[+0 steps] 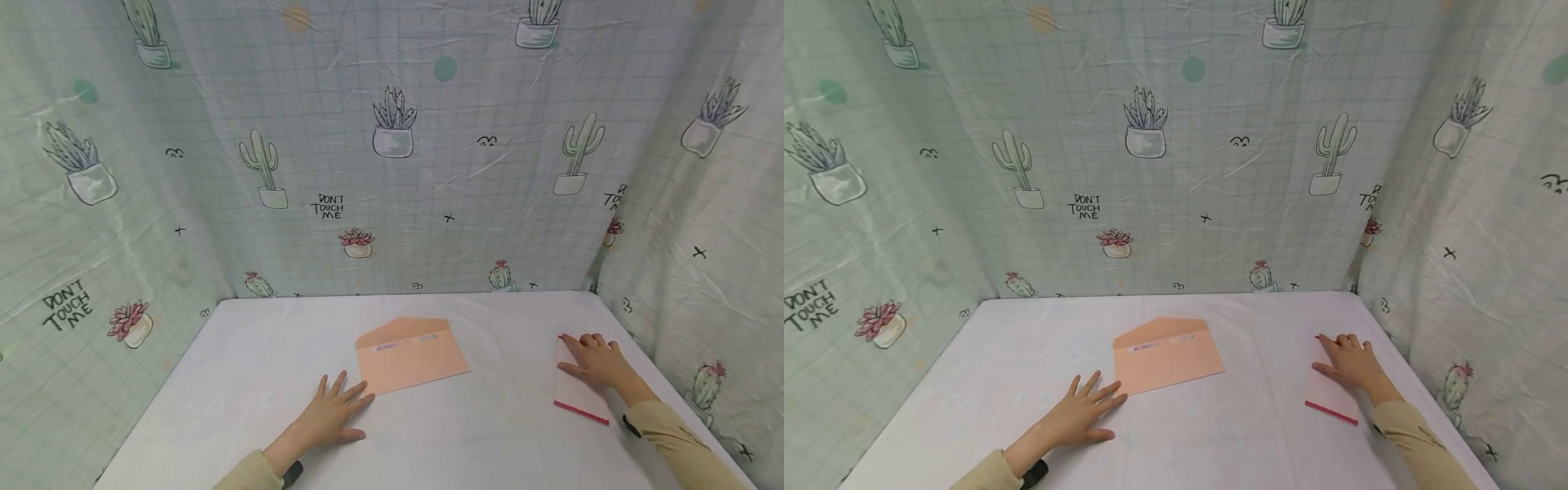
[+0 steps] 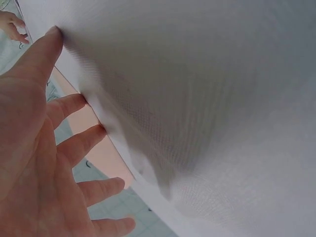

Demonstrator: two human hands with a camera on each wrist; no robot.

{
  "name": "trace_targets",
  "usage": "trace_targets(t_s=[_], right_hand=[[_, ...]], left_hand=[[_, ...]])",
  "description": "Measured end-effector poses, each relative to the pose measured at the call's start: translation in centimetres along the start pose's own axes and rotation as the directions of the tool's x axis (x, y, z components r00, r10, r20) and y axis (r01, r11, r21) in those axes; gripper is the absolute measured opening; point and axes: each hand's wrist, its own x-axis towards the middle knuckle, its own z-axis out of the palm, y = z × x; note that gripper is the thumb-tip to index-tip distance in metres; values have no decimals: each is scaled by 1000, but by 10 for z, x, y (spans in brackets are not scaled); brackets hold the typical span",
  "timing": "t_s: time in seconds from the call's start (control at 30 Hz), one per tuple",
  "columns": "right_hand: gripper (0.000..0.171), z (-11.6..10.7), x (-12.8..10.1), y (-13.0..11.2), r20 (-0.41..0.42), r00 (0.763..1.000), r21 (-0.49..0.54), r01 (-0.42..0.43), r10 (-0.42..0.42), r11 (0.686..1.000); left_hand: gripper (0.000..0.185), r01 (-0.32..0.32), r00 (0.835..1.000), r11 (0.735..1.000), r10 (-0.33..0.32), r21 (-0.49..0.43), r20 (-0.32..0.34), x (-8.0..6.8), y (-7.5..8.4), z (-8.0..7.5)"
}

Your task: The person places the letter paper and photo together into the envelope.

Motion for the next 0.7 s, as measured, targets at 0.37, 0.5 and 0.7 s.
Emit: trace_targets(t_s=[0.37,0.5,0.7], right_hand=[[79,-1,1,-2,23,999,2,-31,31,1000],[81,-1,2,-1,29,999,-5,-30,30,1000],[85,0,3,1,26,999,-17,-29,29,999]], left_hand=[[63,-15,1000,1000,15,13,-16,0,0,-1],[63,-16,1000,1000,16,11,-20,0,1,-2],[63,-14,1000,1000,14,1,-18,0,0,-1]])
